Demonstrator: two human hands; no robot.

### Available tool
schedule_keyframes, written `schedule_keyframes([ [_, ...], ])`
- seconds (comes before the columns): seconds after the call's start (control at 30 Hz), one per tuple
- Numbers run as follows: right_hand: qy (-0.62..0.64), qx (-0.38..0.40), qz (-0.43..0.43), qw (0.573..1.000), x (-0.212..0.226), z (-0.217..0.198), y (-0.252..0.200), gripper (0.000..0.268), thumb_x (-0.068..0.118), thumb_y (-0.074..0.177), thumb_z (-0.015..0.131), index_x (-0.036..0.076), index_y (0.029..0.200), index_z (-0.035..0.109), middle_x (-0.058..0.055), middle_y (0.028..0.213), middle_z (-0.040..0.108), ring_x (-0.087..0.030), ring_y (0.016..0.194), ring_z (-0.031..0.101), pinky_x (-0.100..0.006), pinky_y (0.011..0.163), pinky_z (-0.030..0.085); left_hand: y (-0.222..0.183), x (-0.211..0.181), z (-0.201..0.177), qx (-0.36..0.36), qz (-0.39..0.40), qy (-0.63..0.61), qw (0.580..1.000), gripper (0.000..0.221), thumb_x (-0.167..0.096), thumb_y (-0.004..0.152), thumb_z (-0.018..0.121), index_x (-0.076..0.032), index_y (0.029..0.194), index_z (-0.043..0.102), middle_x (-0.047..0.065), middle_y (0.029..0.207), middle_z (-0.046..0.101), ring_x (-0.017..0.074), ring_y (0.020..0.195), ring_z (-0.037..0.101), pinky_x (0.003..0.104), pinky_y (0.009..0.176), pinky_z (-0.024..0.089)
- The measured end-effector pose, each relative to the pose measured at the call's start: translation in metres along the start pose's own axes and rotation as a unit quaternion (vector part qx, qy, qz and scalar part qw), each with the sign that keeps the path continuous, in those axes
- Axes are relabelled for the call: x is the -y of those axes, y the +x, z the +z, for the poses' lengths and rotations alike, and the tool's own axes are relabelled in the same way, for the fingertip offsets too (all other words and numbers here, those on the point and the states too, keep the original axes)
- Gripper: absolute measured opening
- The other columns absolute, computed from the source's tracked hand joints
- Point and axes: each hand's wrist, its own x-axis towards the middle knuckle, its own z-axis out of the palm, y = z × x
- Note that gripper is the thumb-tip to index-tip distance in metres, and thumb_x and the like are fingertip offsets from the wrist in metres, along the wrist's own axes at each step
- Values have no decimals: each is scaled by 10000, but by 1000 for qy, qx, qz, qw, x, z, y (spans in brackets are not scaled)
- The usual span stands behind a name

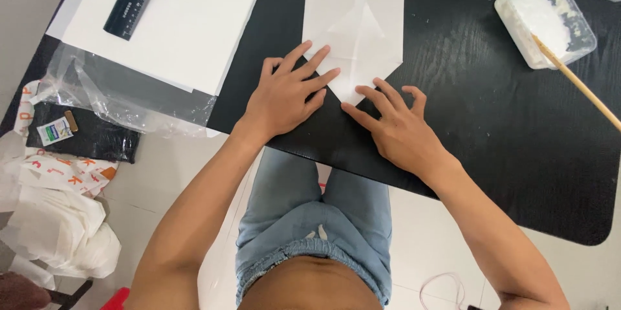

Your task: The person is manually folding a sheet of material to shape the bottom of a bag and applying glue with a brush to seal it.

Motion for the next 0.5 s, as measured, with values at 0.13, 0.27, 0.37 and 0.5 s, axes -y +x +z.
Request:
schedule_keyframes([
  [0.13, -3, 5, -6, 1000, -2, -4, -1, 486, 83, 995, 514, 330, 1402, 611, -10, 1546, 502, -264, 1474, 414, -542, 1081, 243, 0, 0, 0, -7, -6, -12, 1000, 358, -349, 1050, 518, -314, 1358, 697, -15, 1572, 530, 254, 1493, 386, 478, 1031, 379],
  [0.27, 22, 27, -4, 999, -5, -4, -2, 489, 91, 978, 527, 342, 1388, 621, -2, 1570, 486, -261, 1501, 383, -544, 1083, 225, -2, 1, 4, -23, -2, -9, 1000, 359, -334, 1045, 534, -323, 1366, 693, -25, 1574, 528, 247, 1491, 391, 474, 1025, 388],
  [0.37, 58, 18, 6, 998, -14, -14, 3, 419, 102, 967, 556, 283, 1329, 667, 7, 1520, 556, -228, 1448, 456, -522, 1092, 246, -3, 1, 3, -34, -1, -12, 999, 345, -319, 1046, 539, -313, 1351, 700, -20, 1566, 537, 245, 1482, 404, 462, 1016, 385],
  [0.5, 185, -68, 93, 976, -51, -21, 27, 331, 85, 994, 614, 203, 1287, 711, -18, 1301, 715, -224, 1237, 650, -441, 1029, 393, -1, -1, 1, -30, -11, -30, 999, 329, -296, 1040, 551, -286, 1336, 695, -22, 1541, 559, 232, 1463, 429, 446, 1013, 384],
])
